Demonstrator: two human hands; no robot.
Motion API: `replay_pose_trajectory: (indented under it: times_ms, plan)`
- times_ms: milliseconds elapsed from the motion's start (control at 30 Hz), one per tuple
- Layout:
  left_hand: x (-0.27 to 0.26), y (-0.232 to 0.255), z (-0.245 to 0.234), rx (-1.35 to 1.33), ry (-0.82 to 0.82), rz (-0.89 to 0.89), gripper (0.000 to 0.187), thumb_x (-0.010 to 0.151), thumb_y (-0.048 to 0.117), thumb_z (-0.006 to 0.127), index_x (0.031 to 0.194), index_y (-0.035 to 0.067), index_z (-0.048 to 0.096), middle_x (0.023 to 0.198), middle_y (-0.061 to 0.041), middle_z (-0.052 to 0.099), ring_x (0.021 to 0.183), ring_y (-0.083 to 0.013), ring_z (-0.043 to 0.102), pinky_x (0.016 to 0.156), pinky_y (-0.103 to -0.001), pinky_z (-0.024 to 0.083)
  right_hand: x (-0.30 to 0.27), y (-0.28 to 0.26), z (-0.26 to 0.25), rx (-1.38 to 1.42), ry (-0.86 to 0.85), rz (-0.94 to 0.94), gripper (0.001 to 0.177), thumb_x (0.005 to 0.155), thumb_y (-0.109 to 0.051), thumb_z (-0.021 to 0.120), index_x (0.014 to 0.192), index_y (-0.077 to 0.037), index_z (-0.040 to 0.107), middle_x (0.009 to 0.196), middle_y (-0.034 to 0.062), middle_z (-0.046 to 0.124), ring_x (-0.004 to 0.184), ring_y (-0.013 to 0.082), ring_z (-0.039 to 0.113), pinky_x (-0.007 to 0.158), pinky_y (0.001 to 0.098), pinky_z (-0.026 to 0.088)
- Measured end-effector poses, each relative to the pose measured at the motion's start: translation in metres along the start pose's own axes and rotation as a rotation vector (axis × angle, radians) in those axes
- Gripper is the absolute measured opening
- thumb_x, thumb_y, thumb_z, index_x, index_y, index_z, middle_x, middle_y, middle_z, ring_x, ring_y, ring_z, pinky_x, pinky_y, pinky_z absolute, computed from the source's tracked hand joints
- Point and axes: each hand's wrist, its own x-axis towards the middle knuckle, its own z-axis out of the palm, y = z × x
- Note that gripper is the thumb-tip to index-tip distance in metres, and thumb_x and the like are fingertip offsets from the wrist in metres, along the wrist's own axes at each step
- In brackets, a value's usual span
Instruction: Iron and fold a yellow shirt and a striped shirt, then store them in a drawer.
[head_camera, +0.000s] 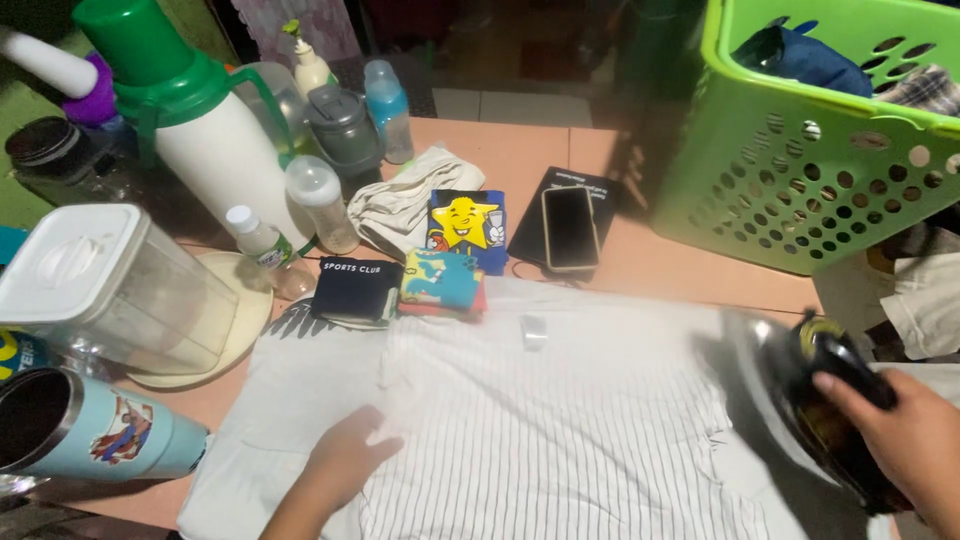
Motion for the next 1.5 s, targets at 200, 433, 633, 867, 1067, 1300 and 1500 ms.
replay_pose_trajectory:
  times_ms: [200, 433, 633, 867, 1067, 1300, 1500]
  plan:
    - [0.004, -0.022, -0.003, -0.424, -0.066, 0.088, 0.051, 0.088, 0.034, 0.068, 0.126, 0.0, 0.066, 0.124, -0.017, 0.069, 0.118, -0.0305, 0.069, 0.102, -0.036, 0.051, -0.057, 0.01, 0.013, 0.005, -0.273, -0.184, 0.061, 0.068, -0.055, 0.085, 0.111, -0.012, 0.08, 0.088, 0.0136, 0.079, 0.084, 0.0305, 0.076, 0.078, 0.0427, 0.062]
    - [0.023, -0.044, 0.01, -0.471, -0.045, 0.257, 0.048, 0.091, 0.033, 0.063, 0.129, 0.005, 0.056, 0.132, -0.012, 0.064, 0.124, -0.0253, 0.059, 0.104, -0.035, 0.045, -0.127, -0.022, 0.052, -0.403, -0.587, -0.403, 0.07, 0.069, -0.077, 0.074, 0.12, -0.03, 0.073, 0.092, -0.0001, 0.084, 0.088, 0.0122, 0.082, 0.085, 0.0277, 0.064]
    - [0.022, -0.049, 0.022, -0.453, 0.074, 0.344, 0.035, 0.1, 0.032, 0.048, 0.118, 0.003, 0.055, 0.118, -0.022, 0.065, 0.114, -0.0374, 0.062, 0.099, -0.042, 0.047, -0.183, -0.147, 0.017, -0.408, -0.606, -0.322, 0.063, 0.071, -0.073, 0.075, 0.121, -0.034, 0.07, 0.095, 0.0017, 0.081, 0.092, 0.0196, 0.081, 0.087, 0.034, 0.064]
    - [0.004, -0.031, 0.015, -0.27, 0.198, 0.295, 0.03, 0.103, 0.033, 0.042, 0.116, 0.007, 0.05, 0.117, -0.024, 0.062, 0.111, -0.0451, 0.059, 0.091, -0.051, 0.047, -0.227, -0.288, 0.016, -0.115, -0.668, -0.633, 0.062, 0.075, -0.062, 0.074, 0.133, -0.04, 0.066, 0.113, -0.0001, 0.075, 0.102, 0.0278, 0.071, 0.086, 0.0418, 0.057]
    - [-0.008, -0.023, 0.01, -0.303, 0.209, 0.193, 0.029, 0.102, 0.034, 0.041, 0.118, 0.011, 0.048, 0.113, -0.023, 0.065, 0.108, -0.0473, 0.06, 0.09, -0.054, 0.047, -0.243, -0.334, 0.021, -0.131, -0.685, -0.701, 0.051, 0.082, -0.059, 0.07, 0.128, -0.037, 0.066, 0.11, 0.0012, 0.075, 0.101, 0.0284, 0.071, 0.085, 0.0431, 0.056]
    - [0.001, -0.034, 0.014, -0.251, 0.201, 0.245, 0.031, 0.103, 0.035, 0.039, 0.117, 0.008, 0.049, 0.116, -0.025, 0.064, 0.11, -0.0485, 0.059, 0.091, -0.054, 0.047, -0.222, -0.251, 0.017, -0.176, -0.679, -0.552, 0.056, 0.08, -0.057, 0.072, 0.134, -0.042, 0.066, 0.109, 0.0008, 0.076, 0.1, 0.029, 0.073, 0.086, 0.0433, 0.057]
    - [0.005, -0.037, 0.016, -0.315, 0.237, 0.254, 0.032, 0.101, 0.034, 0.041, 0.119, 0.009, 0.049, 0.115, -0.026, 0.065, 0.11, -0.0491, 0.058, 0.091, -0.053, 0.046, -0.181, -0.111, 0.016, -0.423, -0.455, -0.286, 0.056, 0.075, -0.069, 0.07, 0.108, -0.024, 0.071, 0.092, 0.0083, 0.08, 0.089, 0.0274, 0.079, 0.083, 0.0408, 0.063]
